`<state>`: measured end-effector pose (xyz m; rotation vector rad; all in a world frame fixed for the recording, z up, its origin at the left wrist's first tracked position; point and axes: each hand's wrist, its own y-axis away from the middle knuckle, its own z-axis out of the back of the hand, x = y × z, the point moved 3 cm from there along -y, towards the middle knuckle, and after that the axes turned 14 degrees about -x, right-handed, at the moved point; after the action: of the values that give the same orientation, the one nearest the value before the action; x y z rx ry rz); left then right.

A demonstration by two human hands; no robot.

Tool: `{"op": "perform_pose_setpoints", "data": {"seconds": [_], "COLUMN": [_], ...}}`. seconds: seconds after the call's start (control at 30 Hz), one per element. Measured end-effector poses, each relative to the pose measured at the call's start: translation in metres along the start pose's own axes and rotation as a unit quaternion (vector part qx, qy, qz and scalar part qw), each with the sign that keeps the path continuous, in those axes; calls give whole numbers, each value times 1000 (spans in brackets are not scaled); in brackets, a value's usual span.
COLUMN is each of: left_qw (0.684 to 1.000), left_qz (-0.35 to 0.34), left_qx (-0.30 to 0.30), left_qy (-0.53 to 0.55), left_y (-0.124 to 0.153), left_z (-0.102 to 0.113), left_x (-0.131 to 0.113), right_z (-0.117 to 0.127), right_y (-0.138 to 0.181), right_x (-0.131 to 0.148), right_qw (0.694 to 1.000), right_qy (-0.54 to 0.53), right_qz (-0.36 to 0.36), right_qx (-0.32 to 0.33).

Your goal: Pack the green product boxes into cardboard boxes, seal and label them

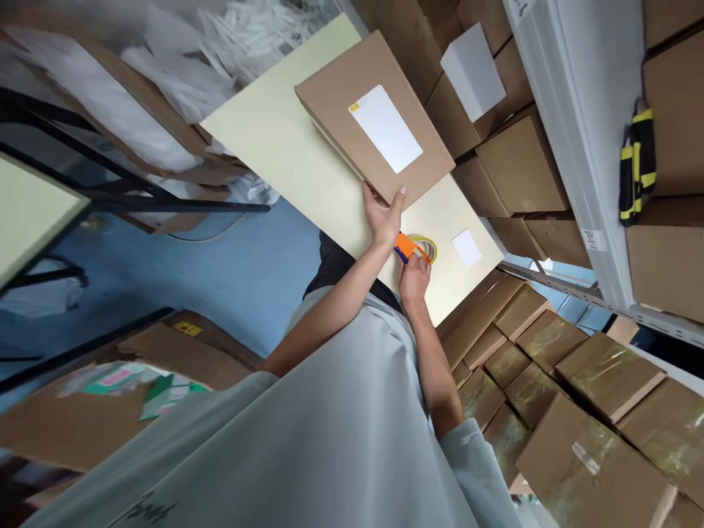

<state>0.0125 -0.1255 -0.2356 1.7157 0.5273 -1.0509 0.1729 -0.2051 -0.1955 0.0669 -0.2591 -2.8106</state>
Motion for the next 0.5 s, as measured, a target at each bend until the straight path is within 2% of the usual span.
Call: {"op": "perform_pose_setpoints", "data": {"seconds": [0.07,0.2,0.3,0.4,0.5], "left_qw": [1000,997,995,990,983], "left_qz": [-1,22,24,8,6], "left_qx": [22,64,73,78,83], "left_qy": [-18,-37,-64,-115,-162], "left_y": [-9,-31,-30,-17,-9], "left_z": [9,44,56,51,46], "left_x": [-13,-46,-66,-66,-53], "right_z": [3,5,6,5,1], "right_y": [3,15,25,33,36], "right_x": [9,40,67,82,80], "right_qw": [1000,997,992,988,986], "right_qy": [6,-33,-94,-139,-164], "right_qz": [16,50,69,46,-1], "right_qx": [17,40,44,42,42]}}
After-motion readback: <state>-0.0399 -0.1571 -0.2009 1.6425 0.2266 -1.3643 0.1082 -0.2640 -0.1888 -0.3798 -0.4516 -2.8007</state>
